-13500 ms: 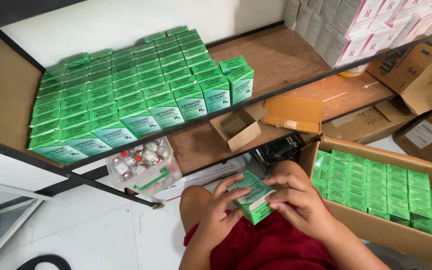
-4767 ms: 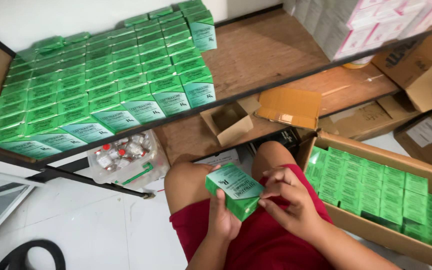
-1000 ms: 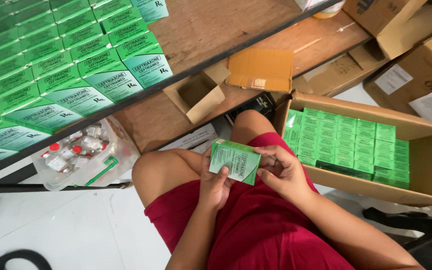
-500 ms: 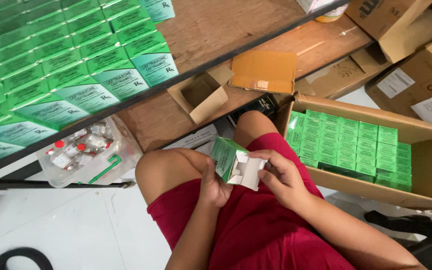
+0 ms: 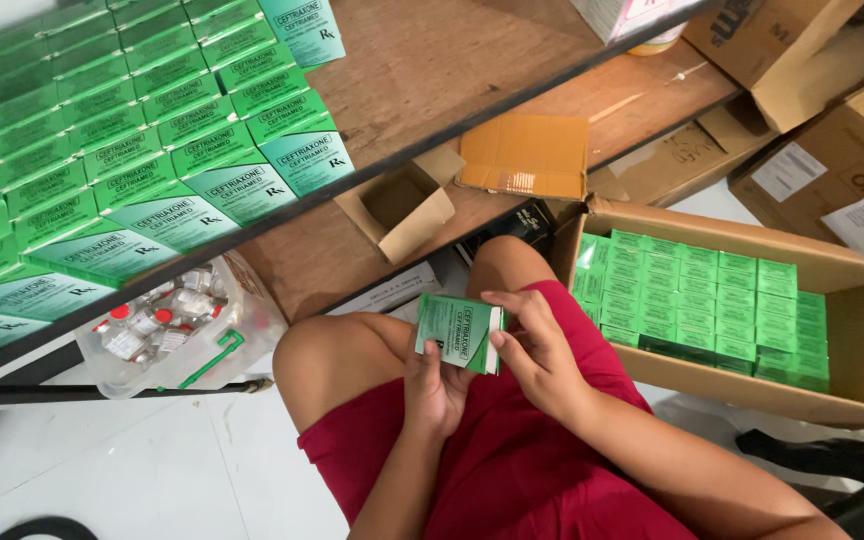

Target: The person sits on the floor and repeatedly picks up small green boxes from a cardboard box, briefly turns them over, and places them on a nearby shelf. The person handles the boxes one at a time throughout the clip.

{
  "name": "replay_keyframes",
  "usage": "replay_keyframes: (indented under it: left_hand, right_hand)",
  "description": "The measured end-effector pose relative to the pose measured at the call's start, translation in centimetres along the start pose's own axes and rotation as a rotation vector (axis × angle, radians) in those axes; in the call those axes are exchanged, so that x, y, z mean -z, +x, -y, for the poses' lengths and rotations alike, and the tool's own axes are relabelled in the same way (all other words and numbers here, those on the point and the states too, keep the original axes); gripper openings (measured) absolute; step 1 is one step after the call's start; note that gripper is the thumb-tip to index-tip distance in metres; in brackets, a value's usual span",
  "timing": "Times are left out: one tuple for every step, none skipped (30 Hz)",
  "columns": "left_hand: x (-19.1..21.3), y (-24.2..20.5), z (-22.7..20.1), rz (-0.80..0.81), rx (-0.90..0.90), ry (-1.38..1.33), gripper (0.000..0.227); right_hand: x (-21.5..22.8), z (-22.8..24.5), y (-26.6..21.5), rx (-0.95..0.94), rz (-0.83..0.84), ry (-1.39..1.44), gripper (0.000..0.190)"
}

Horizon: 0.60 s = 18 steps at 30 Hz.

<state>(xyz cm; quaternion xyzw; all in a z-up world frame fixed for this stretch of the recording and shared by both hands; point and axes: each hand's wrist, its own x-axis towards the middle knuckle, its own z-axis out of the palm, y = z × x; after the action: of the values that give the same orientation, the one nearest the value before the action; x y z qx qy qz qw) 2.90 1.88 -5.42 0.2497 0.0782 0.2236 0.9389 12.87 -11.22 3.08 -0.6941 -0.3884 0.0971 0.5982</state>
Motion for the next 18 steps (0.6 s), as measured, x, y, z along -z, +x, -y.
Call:
replay_keyframes:
  left_hand:
    - [-0.1, 0.0, -0.1, -0.023, 0.002, 0.004, 0.051]
    - [-0.1, 0.1, -0.1, -0.047, 0.002, 0.008, 0.052]
    - [-0.1, 0.2, -0.2, -0.052, -0.016, 0.022, 0.051]
    - [0.0, 0.2, -0.3, -0.058, -0.031, 0.036, 0.050]
    - [0.1, 0.2, -0.3, -0.065, -0.046, 0.050, 0.048]
    - [0.2, 0.2, -0.3, -0.051, -0.047, 0.057, 0.048]
    - [0.4, 0.3, -0.3, -0.036, -0.047, 0.065, 0.048]
    - [0.7, 0.3, -0.3, -0.024, -0.049, 0.072, 0.049]
    - [1.1, 0.4, -0.2, -0.043, -0.049, 0.096, 0.050]
    - [1.6, 0.5, 0.1, -0.063, -0.049, 0.118, 0.053]
    - [2.2, 0.4, 0.4, -0.084, -0.049, 0.140, 0.055]
    - [2.7, 0.4, 0.9, -0.117, -0.050, 0.159, 0.059]
    - [3.0, 0.2, 1.7, -0.150, -0.051, 0.178, 0.064]
    - [3.5, 0.5, 2.2, -0.173, -0.061, 0.200, 0.069]
    - [3.8, 0.6, 2.6, -0.180, -0.071, 0.228, 0.072]
    - [4.1, 0.6, 2.9, -0.185, -0.083, 0.259, 0.075]
    - [4.4, 0.7, 3.1, -0.190, -0.095, 0.290, 0.078]
    - [4.8, 0.8, 3.2, -0.178, -0.114, 0.270, 0.079]
  right_hand:
    - [-0.1, -0.1, 0.3, 0.039, 0.009, -0.054, 0.044]
    - [-0.3, -0.3, 0.5, -0.032, 0.051, -0.070, 0.047]
    - [-0.4, -0.5, 0.8, -0.103, 0.092, -0.085, 0.051]
    - [-0.6, -0.8, 0.9, -0.176, 0.134, -0.100, 0.055]
    - [-0.7, -1.0, 0.9, -0.156, 0.117, -0.049, 0.051]
    - [-0.9, -1.3, 0.9, -0.134, 0.100, 0.000, 0.048]
    - [-1.0, -1.6, 0.9, -0.112, 0.083, 0.050, 0.046]
    - [-1.1, -2.0, 0.9, -0.159, 0.093, 0.057, 0.047]
    - [-1.2, -2.5, 0.9, -0.206, 0.104, 0.065, 0.048]
    - [-1.3, -2.9, 0.8, -0.254, 0.118, 0.071, 0.050]
    - [-1.5, -3.3, 0.8, -0.200, 0.127, 0.073, 0.052]
    - [-1.7, -3.6, 0.9, -0.142, 0.134, 0.077, 0.054]
    - [-1.8, -3.6, 0.9, -0.084, 0.142, 0.081, 0.057]
    - [-2.0, -3.6, 1.3, -0.044, 0.151, 0.047, 0.059]
    - [-1.9, -3.2, 1.5, -0.004, 0.159, 0.014, 0.062]
    - [-2.0, -2.8, 2.3, 0.041, 0.164, -0.018, 0.065]
    - [-2.0, -2.3, 3.1, -0.019, 0.222, -0.099, 0.080]
    - [-1.8, -1.5, 3.5, -0.082, 0.279, -0.178, 0.097]
